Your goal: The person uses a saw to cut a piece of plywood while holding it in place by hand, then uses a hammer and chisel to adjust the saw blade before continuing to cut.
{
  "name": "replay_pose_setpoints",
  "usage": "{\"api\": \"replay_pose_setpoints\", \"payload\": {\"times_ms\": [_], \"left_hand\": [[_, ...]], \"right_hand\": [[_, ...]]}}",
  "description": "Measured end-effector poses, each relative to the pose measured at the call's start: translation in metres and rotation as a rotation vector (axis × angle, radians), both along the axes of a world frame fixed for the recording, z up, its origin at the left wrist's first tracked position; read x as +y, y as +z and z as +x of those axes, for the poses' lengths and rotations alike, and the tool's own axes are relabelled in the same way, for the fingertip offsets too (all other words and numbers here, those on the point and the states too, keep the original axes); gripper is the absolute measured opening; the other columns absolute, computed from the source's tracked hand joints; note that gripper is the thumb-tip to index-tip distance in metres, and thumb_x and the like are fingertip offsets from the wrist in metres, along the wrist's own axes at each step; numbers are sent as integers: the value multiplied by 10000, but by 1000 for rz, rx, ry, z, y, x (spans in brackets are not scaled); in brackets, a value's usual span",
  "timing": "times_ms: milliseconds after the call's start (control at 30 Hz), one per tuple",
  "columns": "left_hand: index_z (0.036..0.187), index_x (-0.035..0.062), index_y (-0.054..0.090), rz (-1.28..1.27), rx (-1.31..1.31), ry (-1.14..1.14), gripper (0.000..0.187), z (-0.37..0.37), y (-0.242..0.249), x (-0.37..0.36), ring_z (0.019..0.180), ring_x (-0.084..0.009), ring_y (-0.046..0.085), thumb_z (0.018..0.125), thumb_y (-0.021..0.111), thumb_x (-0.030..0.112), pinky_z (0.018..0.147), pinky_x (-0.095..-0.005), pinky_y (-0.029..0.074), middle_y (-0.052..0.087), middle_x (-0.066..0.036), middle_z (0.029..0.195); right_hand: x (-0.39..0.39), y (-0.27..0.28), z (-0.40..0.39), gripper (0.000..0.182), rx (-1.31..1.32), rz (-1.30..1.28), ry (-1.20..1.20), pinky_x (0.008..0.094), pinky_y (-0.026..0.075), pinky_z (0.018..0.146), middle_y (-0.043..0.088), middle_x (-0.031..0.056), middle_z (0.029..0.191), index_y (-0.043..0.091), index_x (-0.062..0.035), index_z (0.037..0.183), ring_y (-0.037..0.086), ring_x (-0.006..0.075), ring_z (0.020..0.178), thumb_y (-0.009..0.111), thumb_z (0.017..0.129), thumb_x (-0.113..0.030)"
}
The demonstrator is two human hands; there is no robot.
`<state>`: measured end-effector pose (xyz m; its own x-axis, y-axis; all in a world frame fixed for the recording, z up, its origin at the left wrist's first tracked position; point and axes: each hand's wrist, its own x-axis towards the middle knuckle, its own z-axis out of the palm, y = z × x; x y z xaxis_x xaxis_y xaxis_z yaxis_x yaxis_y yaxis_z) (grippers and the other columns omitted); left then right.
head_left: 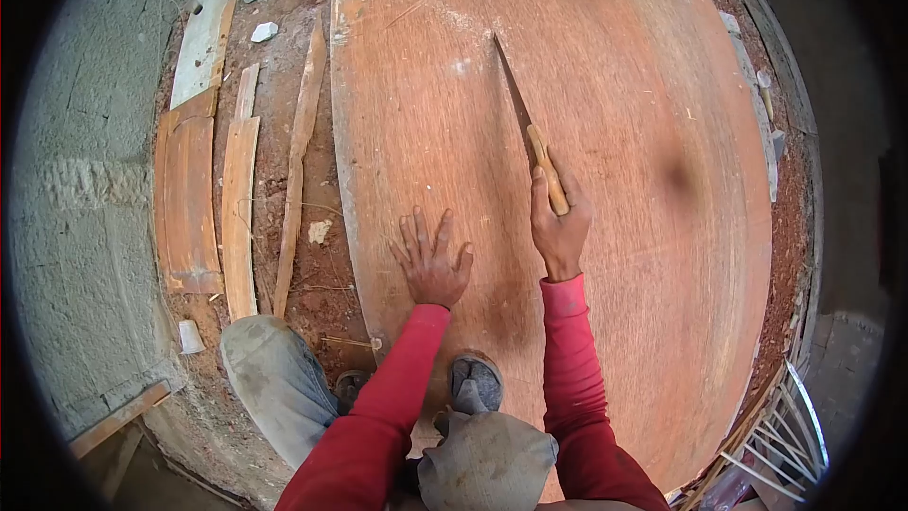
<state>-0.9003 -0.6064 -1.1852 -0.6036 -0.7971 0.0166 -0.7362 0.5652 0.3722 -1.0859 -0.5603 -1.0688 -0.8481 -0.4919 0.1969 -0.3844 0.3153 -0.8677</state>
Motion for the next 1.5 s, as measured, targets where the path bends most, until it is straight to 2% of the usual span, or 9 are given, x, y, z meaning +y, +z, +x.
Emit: {"api": "replay_pose_setpoints", "payload": {"times_ms": [467,767,867,900,1100,1200,1300,1433,1500], "left_hand": [[1562,272,380,-7,6,-11,667,0,-1,0,1527,-465,97,964,557,508,1153,-731,69,144,-168,1679],[1558,286,391,-9,6,-7,662,-2,0,-5,1530,-459,94,960,539,530,1160,-725,53,160,-176,1674],[1558,284,392,-1,11,-5,666,-4,-2,-5,1529,-460,94,957,542,528,1161,-724,51,164,-180,1672],[1559,272,389,8,11,-7,663,-1,-1,-1,1529,-464,82,960,544,512,1162,-720,43,156,-182,1673],[1557,270,393,-15,-12,-13,662,-1,1,0,1528,-463,87,961,542,516,1164,-718,53,159,-184,1671],[1562,293,383,-16,-14,-13,676,0,-2,-1,1532,-456,94,951,541,534,1161,-727,65,159,-175,1674],[1565,289,376,-16,-22,-8,683,-1,-4,-1,1532,-455,95,950,545,533,1159,-728,66,157,-175,1675],[1565,285,376,-52,-14,-21,684,0,-4,4,1532,-455,94,951,544,534,1156,-733,66,155,-178,1675],[1564,284,378,-22,-26,-18,682,0,-3,0,1531,-456,93,952,544,534,1158,-731,68,160,-180,1673]], "right_hand": [[-30,16,-18,364,67,60,-18,367,567,707,723,268,1002,633,59,1254,742,297,862,666,953,-143],[-75,-3,-49,329,169,3,-74,339,536,616,728,207,897,641,60,1223,707,222,725,663,949,-120],[-34,32,-6,317,99,55,-36,351,543,631,727,218,906,646,56,1215,721,240,762,662,947,-114],[-31,25,2,316,260,-40,-68,346,542,635,720,215,891,650,45,1217,707,225,746,666,943,-111],[-86,-9,-53,314,157,18,-67,323,547,650,712,204,865,650,29,1222,699,195,758,673,942,-110],[-29,22,-9,317,72,51,-35,324,548,654,712,217,869,650,37,1214,712,208,786,665,950,-139],[-10,3,6,321,181,-59,-81,326,543,642,713,218,873,648,39,1213,714,209,786,662,954,-151],[-59,-2,-32,312,14,70,-88,315,551,655,719,218,883,646,35,1216,726,203,803,669,953,-131],[-64,-8,-39,308,244,-20,-59,322,541,617,724,212,885,648,26,1217,718,194,749,673,950,-126]]}}
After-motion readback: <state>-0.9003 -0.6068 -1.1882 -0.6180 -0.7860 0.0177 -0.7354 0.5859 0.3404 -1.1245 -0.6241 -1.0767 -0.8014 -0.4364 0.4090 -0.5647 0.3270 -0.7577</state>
